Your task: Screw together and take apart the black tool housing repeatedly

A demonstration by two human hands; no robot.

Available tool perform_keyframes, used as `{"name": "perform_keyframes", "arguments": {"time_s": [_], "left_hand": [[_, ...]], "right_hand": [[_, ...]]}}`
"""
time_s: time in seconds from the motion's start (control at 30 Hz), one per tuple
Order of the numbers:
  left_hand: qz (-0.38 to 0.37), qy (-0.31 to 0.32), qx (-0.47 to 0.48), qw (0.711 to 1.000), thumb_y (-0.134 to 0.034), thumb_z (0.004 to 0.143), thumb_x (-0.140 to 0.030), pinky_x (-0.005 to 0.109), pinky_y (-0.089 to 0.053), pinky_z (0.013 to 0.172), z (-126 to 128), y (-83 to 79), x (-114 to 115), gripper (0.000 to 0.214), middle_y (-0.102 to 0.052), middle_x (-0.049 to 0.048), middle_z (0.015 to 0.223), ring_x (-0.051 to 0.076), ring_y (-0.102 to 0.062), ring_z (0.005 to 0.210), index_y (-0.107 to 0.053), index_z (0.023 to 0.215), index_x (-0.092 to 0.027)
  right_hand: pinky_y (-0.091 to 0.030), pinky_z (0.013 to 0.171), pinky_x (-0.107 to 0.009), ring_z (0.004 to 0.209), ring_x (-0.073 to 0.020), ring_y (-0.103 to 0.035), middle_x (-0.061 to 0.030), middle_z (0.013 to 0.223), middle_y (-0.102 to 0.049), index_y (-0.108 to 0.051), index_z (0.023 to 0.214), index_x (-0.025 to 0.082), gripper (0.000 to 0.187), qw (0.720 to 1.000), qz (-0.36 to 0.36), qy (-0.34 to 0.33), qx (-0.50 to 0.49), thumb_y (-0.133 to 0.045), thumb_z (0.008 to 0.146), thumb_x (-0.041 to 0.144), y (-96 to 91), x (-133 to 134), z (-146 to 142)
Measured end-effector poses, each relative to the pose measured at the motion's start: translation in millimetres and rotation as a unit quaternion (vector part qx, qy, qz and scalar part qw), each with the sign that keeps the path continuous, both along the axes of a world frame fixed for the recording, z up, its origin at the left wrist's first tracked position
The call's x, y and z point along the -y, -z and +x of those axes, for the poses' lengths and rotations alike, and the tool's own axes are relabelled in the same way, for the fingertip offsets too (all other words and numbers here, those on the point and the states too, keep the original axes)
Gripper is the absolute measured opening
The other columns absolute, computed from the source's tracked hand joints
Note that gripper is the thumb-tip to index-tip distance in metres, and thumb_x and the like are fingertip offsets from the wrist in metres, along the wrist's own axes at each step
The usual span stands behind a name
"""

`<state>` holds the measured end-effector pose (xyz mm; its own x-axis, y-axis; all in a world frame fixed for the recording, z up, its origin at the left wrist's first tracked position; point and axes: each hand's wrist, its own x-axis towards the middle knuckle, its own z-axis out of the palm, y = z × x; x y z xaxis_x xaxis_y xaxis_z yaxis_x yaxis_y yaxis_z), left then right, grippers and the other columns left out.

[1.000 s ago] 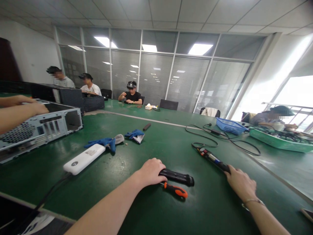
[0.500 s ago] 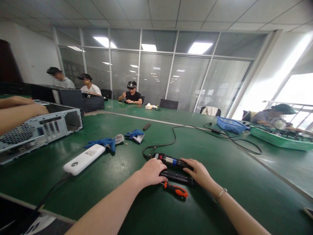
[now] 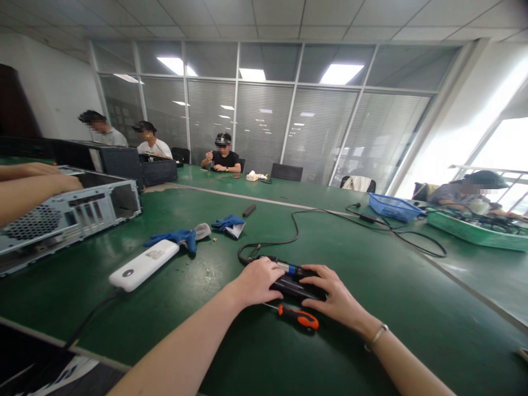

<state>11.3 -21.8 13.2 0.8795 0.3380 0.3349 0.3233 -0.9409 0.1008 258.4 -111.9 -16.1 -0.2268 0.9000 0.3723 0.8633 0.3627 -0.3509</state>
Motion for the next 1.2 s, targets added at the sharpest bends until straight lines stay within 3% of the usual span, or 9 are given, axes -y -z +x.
{"name": "perform_keyframes", "arguments": {"time_s": [0.2,0.37,0.6,0.93,1.2], "left_hand": [[0.056,0.016,0.049,0.997,-0.069,0.081,-0.038,0.038,-0.043,0.096,0,-0.3,-5,0.048,-0.062,0.0124,0.117,0.027,-0.053,0.110,-0.057,0.121,-0.014],[0.076,-0.024,0.092,0.993,-0.065,0.085,-0.030,0.042,-0.036,0.105,0,3.4,-12,0.045,-0.056,0.0112,0.127,0.026,-0.048,0.120,-0.053,0.126,-0.019],[0.011,-0.092,0.065,0.994,-0.064,0.086,-0.026,0.041,-0.039,0.104,-1,21.2,-29,0.056,-0.048,0.0110,0.137,0.025,-0.049,0.122,-0.042,0.138,-0.023],[-0.066,-0.036,0.077,0.994,-0.064,0.083,-0.048,0.037,-0.042,0.098,-10,17.7,-35,0.056,-0.061,0.0094,0.118,0.024,-0.056,0.108,-0.052,0.131,-0.021],[-0.097,-0.033,0.078,0.992,-0.069,0.078,-0.046,0.037,-0.044,0.095,-9,12.5,-22,0.057,-0.064,0.0093,0.115,0.026,-0.058,0.105,-0.056,0.127,-0.020]], "right_hand": [[-0.041,0.100,-0.045,0.114,-0.0267,-0.054,-0.0092,0.125,-0.059,-0.063,0.111,0.023,0.033,0.997,0.070,0.007,0.025,-0.062,0.081,0.036,4.7,-2,-5],[-0.042,0.099,-0.045,0.112,-0.0259,-0.057,-0.0106,0.125,-0.060,-0.055,0.124,0.022,0.038,0.991,0.119,0.041,0.034,-0.052,0.090,0.038,9.2,-8,-4],[-0.046,0.094,-0.044,0.105,-0.0255,-0.059,-0.0100,0.118,-0.064,-0.055,0.125,0.022,0.040,0.994,0.072,0.074,0.041,-0.045,0.093,0.044,17.2,-20,0],[-0.048,0.093,-0.040,0.104,-0.0235,-0.058,-0.0100,0.116,-0.063,-0.056,0.125,0.022,0.039,0.999,0.026,0.027,0.006,-0.044,0.094,0.042,6.2,-16,7],[-0.049,0.092,-0.040,0.104,-0.0237,-0.059,-0.0087,0.116,-0.063,-0.057,0.124,0.025,0.038,1.000,0.002,0.020,-0.011,-0.047,0.092,0.043,2.1,-5,11]]}}
